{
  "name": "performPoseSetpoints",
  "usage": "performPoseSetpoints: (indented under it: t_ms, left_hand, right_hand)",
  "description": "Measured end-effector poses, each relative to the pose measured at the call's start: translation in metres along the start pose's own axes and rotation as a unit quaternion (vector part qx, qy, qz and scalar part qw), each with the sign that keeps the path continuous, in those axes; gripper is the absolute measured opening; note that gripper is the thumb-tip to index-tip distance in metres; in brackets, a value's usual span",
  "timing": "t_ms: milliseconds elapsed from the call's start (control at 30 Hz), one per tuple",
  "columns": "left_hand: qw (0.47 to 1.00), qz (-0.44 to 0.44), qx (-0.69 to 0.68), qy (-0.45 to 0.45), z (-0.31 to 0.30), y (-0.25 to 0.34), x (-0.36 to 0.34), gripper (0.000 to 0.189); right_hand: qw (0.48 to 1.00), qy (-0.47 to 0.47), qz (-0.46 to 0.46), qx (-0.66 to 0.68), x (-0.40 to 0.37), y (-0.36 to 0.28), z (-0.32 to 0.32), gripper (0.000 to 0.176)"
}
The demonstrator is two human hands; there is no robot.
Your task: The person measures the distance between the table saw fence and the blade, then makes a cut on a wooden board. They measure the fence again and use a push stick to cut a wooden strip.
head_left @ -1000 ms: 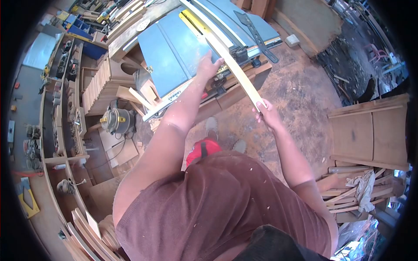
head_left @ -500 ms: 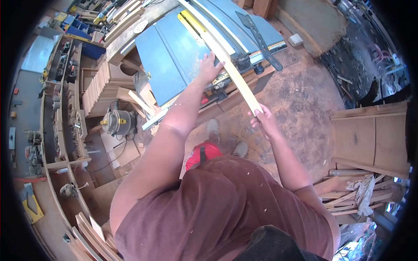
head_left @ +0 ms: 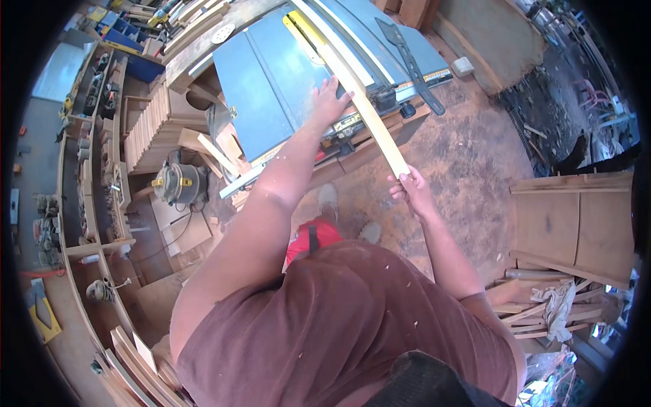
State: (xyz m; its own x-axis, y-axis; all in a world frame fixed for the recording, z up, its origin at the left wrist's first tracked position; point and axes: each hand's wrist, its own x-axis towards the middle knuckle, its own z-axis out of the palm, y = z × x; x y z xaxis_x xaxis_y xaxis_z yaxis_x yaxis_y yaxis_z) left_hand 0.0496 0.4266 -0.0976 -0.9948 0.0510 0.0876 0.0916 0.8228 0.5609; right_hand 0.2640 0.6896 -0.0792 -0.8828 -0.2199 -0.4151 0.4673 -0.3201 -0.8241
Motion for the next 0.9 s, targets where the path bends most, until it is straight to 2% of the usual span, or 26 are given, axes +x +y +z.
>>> performPoseSetpoints:
  t_ms: [33, 133, 233, 300, 500, 567, 767, 900]
  left_hand:
    - [0.999, 0.012, -0.017, 0.034, 0.006, -0.004, -0.002, 0.076]
    - [0.998, 0.011, -0.04, 0.052, 0.007, -0.002, -0.004, 0.068]
    - [0.992, -0.012, -0.119, 0.033, -0.009, 0.016, -0.015, 0.07]
    - [0.993, -0.01, -0.109, 0.045, -0.002, 0.011, -0.014, 0.066]
    - [0.996, 0.009, -0.083, 0.035, -0.002, 0.006, -0.015, 0.075]
    - [0.997, 0.008, -0.074, 0.007, -0.003, 0.005, -0.014, 0.084]
    - [0.997, -0.008, -0.076, -0.016, -0.016, 0.017, -0.023, 0.087]
    - [0.997, 0.001, -0.074, -0.01, -0.011, 0.013, -0.024, 0.088]
  right_hand:
    - [1.0, 0.007, 0.003, 0.003, 0.0, 0.0, 0.0, 0.042]
    - [1.0, 0.015, 0.001, 0.003, 0.0, -0.003, 0.003, 0.042]
    - [1.0, 0.016, -0.004, 0.006, -0.002, 0.001, 0.001, 0.04]
    - [1.0, 0.013, -0.007, 0.013, -0.002, 0.001, 0.003, 0.04]
    - [0.999, 0.025, -0.002, 0.027, -0.002, 0.003, 0.005, 0.04]
    - [0.996, 0.006, -0.003, 0.089, 0.002, 0.008, 0.003, 0.037]
    - [0.997, 0.027, -0.005, 0.071, 0.004, 0.017, -0.001, 0.03]
    - [0.998, 0.014, -0.023, 0.054, 0.0, 0.025, -0.004, 0.036]
